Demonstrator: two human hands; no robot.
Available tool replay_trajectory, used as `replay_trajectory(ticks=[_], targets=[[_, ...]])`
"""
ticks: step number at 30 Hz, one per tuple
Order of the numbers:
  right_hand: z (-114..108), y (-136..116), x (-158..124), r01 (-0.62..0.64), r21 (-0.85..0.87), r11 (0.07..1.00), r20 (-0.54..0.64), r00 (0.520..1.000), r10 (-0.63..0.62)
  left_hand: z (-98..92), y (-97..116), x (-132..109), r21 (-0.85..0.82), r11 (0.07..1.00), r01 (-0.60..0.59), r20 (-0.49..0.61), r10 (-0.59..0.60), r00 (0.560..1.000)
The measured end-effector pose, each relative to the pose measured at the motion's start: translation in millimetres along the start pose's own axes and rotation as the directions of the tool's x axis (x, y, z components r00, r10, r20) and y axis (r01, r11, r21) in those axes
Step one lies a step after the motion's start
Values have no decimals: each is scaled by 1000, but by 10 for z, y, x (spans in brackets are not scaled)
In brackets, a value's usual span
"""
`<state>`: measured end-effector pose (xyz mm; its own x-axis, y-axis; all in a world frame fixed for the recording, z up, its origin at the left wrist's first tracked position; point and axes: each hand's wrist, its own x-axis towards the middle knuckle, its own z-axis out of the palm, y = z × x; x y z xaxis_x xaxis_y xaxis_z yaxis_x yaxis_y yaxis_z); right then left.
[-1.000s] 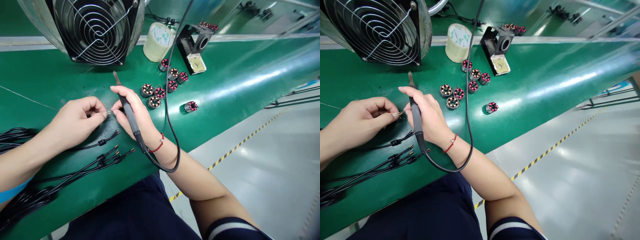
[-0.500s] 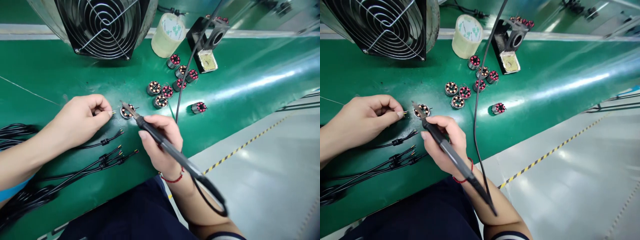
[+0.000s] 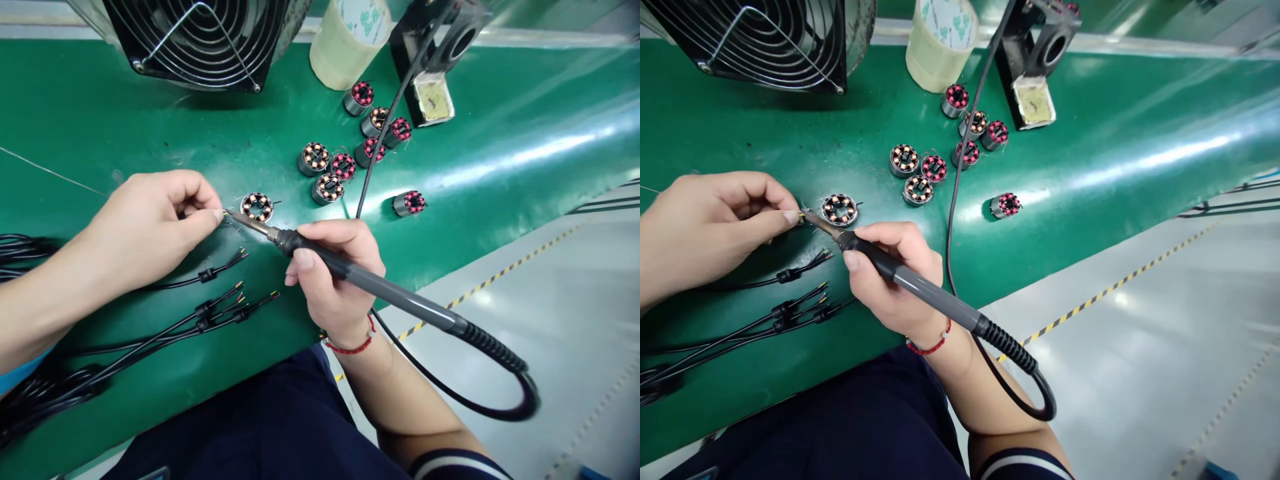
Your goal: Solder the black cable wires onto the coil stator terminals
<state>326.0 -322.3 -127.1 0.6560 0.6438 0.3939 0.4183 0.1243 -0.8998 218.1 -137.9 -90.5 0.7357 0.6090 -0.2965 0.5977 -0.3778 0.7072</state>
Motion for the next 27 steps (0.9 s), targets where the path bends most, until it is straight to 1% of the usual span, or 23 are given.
replay_trajectory(ticks=[6, 13, 19, 21, 24, 27], targets=[[0, 4, -9, -15, 26, 1000, -27, 1000, 15, 1, -3, -3, -22, 1000, 17, -10, -17, 1000], [2, -6, -15, -17, -13, 1000, -2, 1000, 17, -2, 9, 1, -6, 999, 39, -25, -40, 999], [-7, 8, 1, -8, 12, 1000, -48, 999, 9, 0, 37, 3, 38, 996, 82, -37, -81, 996], [-25, -14, 41, -30, -27, 999, -7, 1000, 30, -8, 46, 4, 44, 996, 78, -34, -76, 996], [-52, -83, 167, -84, -84, 993, 136, 986, 95, -25, 48, 6, 44, 996, 80, -26, -79, 997], [-43, -141, 351, -89, -18, 996, 272, 958, 91, -35, 32, 9, 31, 997, 71, -13, -71, 997]])
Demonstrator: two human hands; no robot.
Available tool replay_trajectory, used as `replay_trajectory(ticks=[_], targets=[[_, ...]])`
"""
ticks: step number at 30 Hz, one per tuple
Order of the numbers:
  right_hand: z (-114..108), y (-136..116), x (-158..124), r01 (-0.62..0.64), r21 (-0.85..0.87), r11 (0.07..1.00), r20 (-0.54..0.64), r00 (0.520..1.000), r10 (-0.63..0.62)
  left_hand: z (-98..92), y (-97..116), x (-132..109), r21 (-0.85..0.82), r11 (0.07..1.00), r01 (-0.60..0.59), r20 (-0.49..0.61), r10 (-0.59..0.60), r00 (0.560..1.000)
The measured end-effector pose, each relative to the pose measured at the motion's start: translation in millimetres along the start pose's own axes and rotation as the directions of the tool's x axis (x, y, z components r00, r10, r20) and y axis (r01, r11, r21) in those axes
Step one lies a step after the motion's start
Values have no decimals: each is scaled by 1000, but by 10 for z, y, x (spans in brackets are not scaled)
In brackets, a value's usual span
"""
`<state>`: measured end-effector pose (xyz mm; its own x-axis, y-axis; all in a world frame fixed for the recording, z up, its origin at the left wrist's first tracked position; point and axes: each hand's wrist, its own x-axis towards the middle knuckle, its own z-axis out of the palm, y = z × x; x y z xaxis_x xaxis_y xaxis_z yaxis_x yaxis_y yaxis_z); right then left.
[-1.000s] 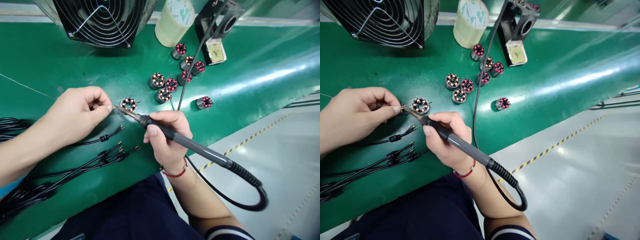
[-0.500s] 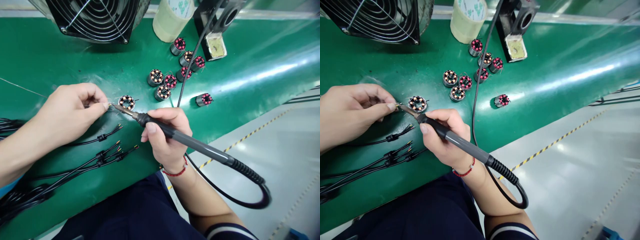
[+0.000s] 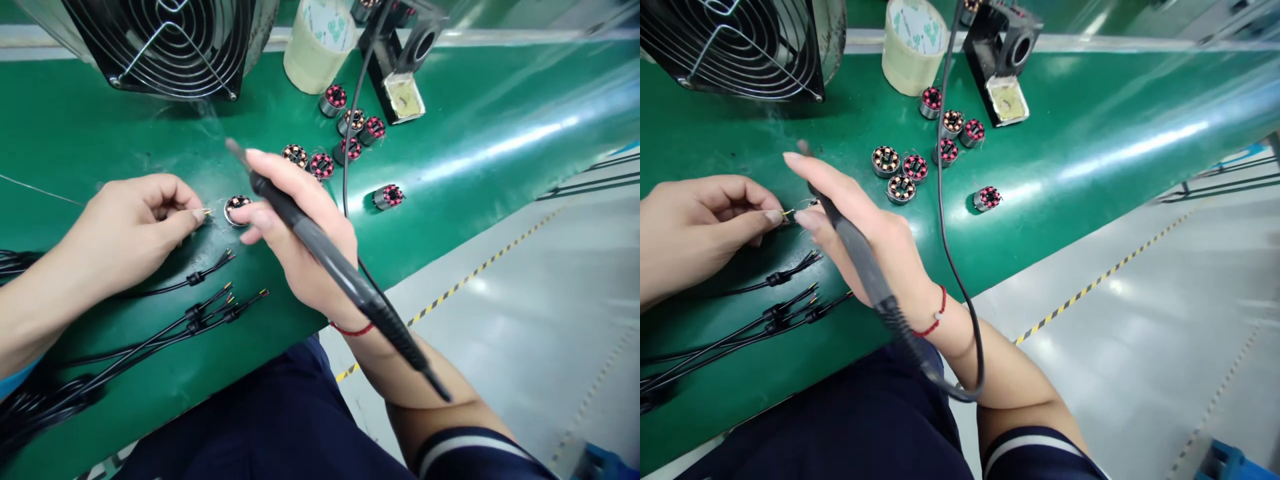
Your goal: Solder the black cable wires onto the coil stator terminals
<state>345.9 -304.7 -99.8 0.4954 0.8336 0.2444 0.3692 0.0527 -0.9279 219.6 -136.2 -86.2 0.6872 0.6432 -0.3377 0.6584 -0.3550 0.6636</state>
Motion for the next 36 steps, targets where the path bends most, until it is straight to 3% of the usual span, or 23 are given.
replay_trajectory(ticks=[6, 11, 19, 22, 28, 36], targets=[[103, 49, 286, -13, -183, 983, 193, 980, 49, 15, -59, 19, 21, 999, -27, 8, 27, 1000], [249, 195, 333, 7, -310, 951, 165, 985, 47, 18, -83, 37, -12, 999, -47, 11, 47, 999], [283, 283, 292, 68, -313, 947, 23, 998, -64, -10, -119, 29, -112, 992, -58, 12, 59, 998], [282, 277, 264, 122, -328, 937, 66, 992, -107, -1, -138, 37, -158, 984, -84, 8, 87, 996], [305, 297, 273, 160, -394, 905, 104, 986, -129, 7, -139, 17, -99, 986, -131, -66, 125, 990], [358, 396, 322, 199, -378, 904, 42, 979, -198, 17, -121, -19, 48, 971, -234, -108, 238, 965]])
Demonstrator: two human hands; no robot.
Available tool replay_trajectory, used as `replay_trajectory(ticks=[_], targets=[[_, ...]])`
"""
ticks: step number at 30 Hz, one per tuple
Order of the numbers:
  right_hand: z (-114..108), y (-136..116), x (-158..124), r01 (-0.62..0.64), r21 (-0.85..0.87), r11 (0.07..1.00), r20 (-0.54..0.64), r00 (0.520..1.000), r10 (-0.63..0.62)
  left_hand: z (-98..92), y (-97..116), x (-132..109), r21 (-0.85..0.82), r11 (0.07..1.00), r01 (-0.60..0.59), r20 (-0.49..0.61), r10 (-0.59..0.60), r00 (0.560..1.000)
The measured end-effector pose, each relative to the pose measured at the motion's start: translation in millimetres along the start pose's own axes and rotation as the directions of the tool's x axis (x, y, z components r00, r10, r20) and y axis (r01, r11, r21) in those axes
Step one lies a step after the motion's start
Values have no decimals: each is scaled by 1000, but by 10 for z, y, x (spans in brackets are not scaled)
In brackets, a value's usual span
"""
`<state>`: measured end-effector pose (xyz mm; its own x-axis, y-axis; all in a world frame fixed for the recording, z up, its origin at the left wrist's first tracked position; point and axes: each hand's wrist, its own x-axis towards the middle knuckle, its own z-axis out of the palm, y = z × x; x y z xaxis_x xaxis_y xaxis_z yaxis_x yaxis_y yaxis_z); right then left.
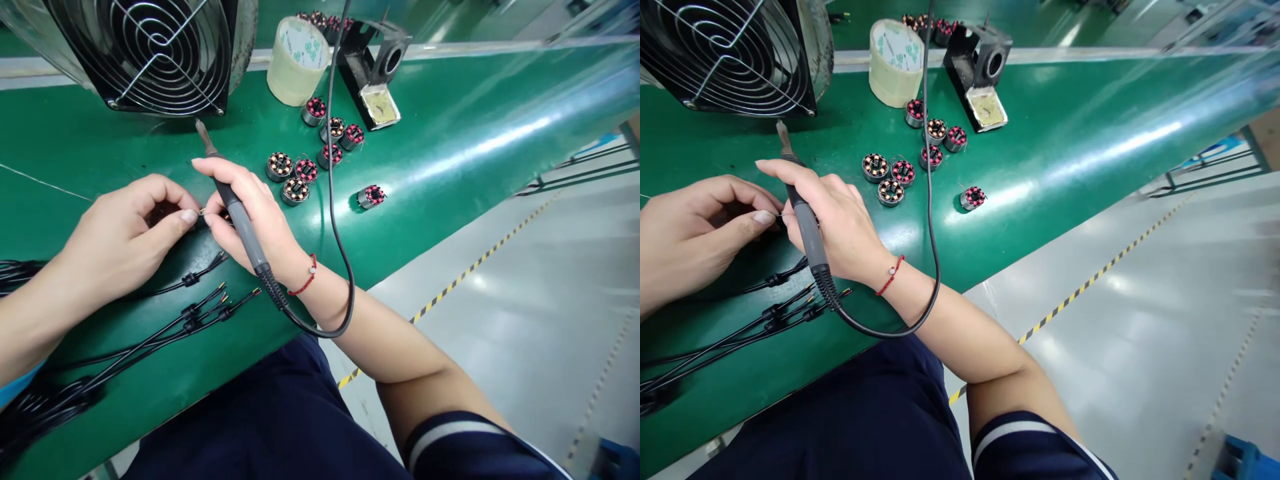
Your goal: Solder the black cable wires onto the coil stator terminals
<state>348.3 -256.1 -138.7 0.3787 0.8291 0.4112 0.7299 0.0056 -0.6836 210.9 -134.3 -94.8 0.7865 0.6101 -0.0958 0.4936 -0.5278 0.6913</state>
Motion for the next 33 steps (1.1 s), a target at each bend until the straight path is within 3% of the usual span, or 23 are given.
replay_trajectory(ticks=[5, 8, 14, 18, 23, 28, 31, 33], targets=[[-16, -15, -16, 26, -1, 1000, 10, 1000, -26, -18, 7, -22, 81, 971, -227, -11, 228, 974], [-43, -12, -28, 29, -26, 999, 22, 999, -28, -4, 16, -33, 131, 952, -277, -3, 280, 960], [-152, 56, -56, 108, -55, 993, 124, 987, -101, 59, -14, 10, 90, 992, -89, 33, 86, 996], [-157, 35, -34, 115, -59, 992, 182, 978, -102, 62, -17, 31, 76, 997, -21, 31, 18, 999], [-85, -67, 4, -75, -37, 997, 78, 994, 77, 52, 0, 34, 63, 998, 21, 17, -23, 1000], [-205, -134, -35, -140, 81, 987, 75, 988, 134, 78, -21, 31, 30, 999, 37, 7, -37, 999], [-376, -206, -149, -125, 193, 973, 19, 992, 124, 86, -12, 24, 5, 999, 42, 17, -42, 999], [-451, -248, -257, -37, 194, 980, -84, 995, 54, 88, 8, 19, -2, 998, 57, 20, -57, 998]])
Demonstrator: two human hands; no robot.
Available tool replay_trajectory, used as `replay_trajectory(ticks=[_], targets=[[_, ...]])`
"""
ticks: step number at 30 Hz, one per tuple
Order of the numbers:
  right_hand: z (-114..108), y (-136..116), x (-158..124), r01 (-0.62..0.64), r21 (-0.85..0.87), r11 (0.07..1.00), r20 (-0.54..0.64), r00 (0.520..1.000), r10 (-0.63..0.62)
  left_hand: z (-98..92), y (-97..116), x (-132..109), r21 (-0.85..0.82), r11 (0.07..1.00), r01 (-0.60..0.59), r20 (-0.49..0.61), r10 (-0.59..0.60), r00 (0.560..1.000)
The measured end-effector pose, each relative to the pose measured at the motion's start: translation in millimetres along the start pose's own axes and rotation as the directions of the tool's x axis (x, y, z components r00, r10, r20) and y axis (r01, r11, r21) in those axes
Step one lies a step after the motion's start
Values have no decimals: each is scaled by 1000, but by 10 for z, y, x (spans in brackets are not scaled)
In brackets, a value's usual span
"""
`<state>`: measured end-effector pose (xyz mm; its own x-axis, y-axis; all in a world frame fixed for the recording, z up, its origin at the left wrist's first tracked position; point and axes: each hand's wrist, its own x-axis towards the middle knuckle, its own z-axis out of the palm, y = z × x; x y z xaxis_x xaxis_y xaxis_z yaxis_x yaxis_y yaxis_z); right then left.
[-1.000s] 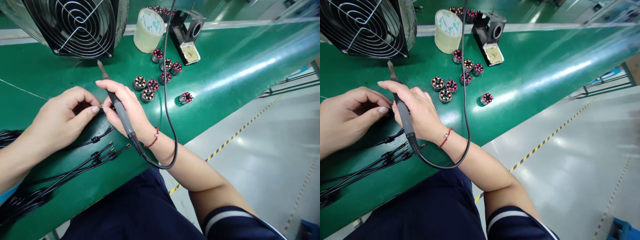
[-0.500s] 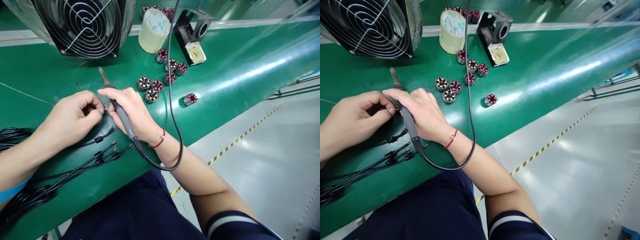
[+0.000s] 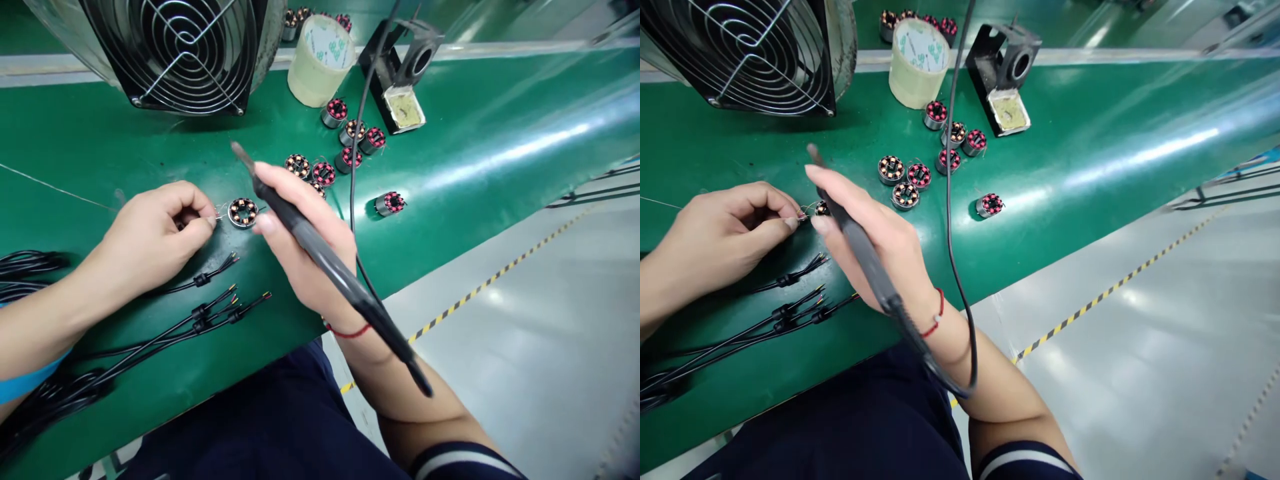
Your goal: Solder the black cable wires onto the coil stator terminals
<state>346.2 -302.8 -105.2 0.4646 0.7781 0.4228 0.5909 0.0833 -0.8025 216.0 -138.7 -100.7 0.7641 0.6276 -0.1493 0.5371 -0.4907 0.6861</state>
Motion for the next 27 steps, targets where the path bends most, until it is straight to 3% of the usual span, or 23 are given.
replay_trajectory(ticks=[3, 7, 27], targets=[[-11, -3, -157, 109, -48, 993, -163, 980, -116, 6, 34, -5, -4, 999, 35, 10, -35, 999], [56, 63, -262, 137, -39, 990, -322, 936, -143, 18, 52, -6, -17, 999, 51, 24, -51, 998], [93, 29, -246, 103, 15, 995, -326, 941, -93, 14, 111, -19, -1, 998, 62, -5, -62, 998]])
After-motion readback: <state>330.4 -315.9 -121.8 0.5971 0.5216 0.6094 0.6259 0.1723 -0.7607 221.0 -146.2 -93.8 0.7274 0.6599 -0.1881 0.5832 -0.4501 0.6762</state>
